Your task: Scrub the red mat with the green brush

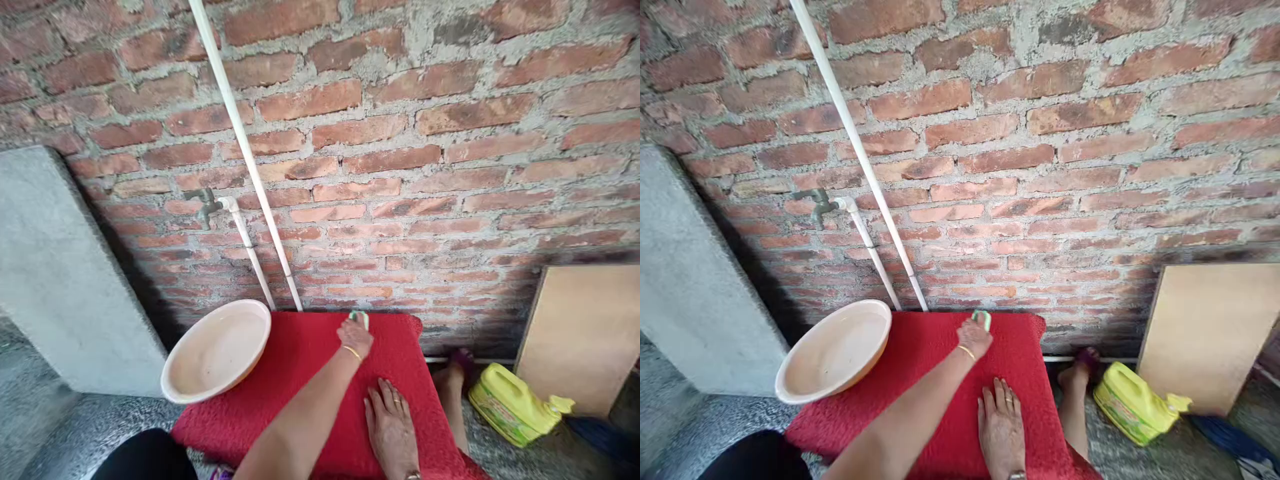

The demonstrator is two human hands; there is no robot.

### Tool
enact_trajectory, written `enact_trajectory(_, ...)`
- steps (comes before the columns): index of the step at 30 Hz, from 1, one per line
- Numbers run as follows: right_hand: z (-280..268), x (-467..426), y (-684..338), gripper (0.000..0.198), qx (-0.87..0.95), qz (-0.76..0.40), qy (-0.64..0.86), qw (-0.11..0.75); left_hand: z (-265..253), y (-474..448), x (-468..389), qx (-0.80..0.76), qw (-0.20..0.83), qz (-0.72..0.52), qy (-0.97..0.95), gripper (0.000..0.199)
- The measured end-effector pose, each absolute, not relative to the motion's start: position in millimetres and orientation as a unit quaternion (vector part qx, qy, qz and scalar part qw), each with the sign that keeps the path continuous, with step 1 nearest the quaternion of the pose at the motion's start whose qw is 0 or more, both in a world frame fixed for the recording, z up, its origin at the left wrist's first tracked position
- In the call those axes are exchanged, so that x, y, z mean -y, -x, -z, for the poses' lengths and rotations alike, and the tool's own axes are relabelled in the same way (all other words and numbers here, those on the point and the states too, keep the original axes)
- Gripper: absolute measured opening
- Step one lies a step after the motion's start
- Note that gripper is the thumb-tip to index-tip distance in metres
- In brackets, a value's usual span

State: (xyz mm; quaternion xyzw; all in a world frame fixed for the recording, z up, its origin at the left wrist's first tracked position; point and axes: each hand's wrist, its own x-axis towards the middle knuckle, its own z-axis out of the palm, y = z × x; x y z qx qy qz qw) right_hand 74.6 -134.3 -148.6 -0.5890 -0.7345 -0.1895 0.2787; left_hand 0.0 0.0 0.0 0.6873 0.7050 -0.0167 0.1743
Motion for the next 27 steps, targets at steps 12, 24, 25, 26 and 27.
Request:
enact_trajectory(12,161.8,128.0,-86.4,0.031,0.753,0.201,0.560,0.281,10.7,-14.3,26.6,-0.609,0.217,-0.112,-0.755,0.066)
enact_trajectory(24,150.5,129.1,-81.5,0.039,0.708,0.205,0.557,0.384,63.1,186.7,38.9,-0.829,-0.041,-0.038,-0.557,0.056)
enact_trajectory(25,147.6,131.7,-82.6,0.036,0.697,0.201,0.555,0.406,65.8,174.2,38.1,-0.824,-0.042,-0.039,-0.564,0.058)
enact_trajectory(26,144.4,134.6,-83.5,0.032,0.692,0.194,0.548,0.428,67.6,157.9,36.6,-0.816,-0.041,-0.041,-0.575,0.059)
enact_trajectory(27,141.2,137.8,-84.1,0.028,0.694,0.186,0.533,0.447,68.5,138.8,34.9,-0.805,-0.036,-0.043,-0.591,0.060)
